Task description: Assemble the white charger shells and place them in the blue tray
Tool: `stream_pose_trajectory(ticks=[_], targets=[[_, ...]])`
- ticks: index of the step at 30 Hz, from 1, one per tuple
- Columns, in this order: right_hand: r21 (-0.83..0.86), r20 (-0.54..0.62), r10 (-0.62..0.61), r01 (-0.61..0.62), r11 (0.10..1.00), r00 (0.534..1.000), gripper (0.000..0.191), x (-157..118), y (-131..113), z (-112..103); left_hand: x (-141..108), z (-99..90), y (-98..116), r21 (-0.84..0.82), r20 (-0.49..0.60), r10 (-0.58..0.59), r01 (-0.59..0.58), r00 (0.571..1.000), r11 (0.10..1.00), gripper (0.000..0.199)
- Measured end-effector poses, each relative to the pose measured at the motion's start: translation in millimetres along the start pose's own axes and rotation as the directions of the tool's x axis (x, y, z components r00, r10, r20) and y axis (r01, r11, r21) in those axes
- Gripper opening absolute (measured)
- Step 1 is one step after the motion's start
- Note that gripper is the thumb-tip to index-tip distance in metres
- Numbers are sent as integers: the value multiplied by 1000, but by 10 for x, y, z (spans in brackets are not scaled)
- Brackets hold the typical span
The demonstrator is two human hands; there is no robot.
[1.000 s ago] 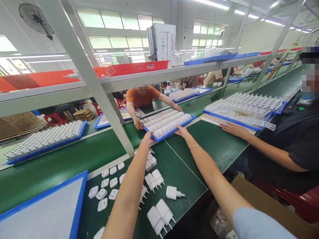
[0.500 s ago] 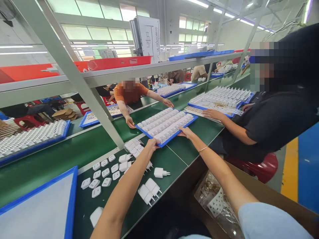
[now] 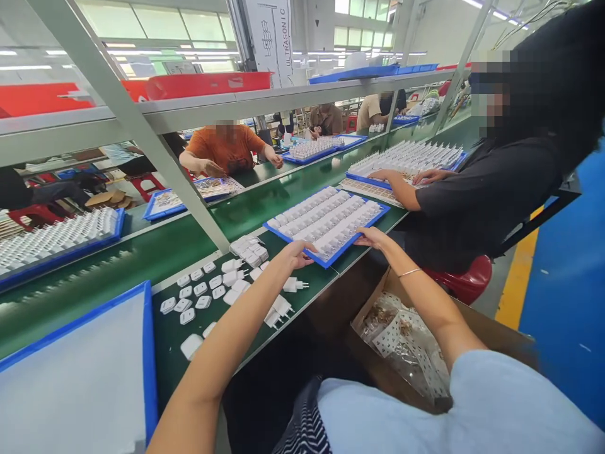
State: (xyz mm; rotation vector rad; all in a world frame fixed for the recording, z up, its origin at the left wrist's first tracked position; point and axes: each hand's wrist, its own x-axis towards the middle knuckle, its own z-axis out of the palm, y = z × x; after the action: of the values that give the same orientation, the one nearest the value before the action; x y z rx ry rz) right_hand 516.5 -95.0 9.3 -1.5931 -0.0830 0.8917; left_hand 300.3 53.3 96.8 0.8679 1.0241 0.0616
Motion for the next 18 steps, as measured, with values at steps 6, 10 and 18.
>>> stream_pose_trajectory(ticks=[6, 10, 18], targets=[[-148, 22, 37, -33, 988, 999, 33, -201, -7, -272, -283, 202, -390, -57, 56, 14, -11, 998, 998, 36], [-268, 14, 87, -80, 960, 996, 34, -265, -43, -408, -433, 259, -539, -79, 122, -12, 22, 992, 997, 34], [-489, 22, 128, -101, 866, 992, 35, -174, -61, -450, -705, 57, -508, 1, 126, 127, -128, 984, 992, 17]])
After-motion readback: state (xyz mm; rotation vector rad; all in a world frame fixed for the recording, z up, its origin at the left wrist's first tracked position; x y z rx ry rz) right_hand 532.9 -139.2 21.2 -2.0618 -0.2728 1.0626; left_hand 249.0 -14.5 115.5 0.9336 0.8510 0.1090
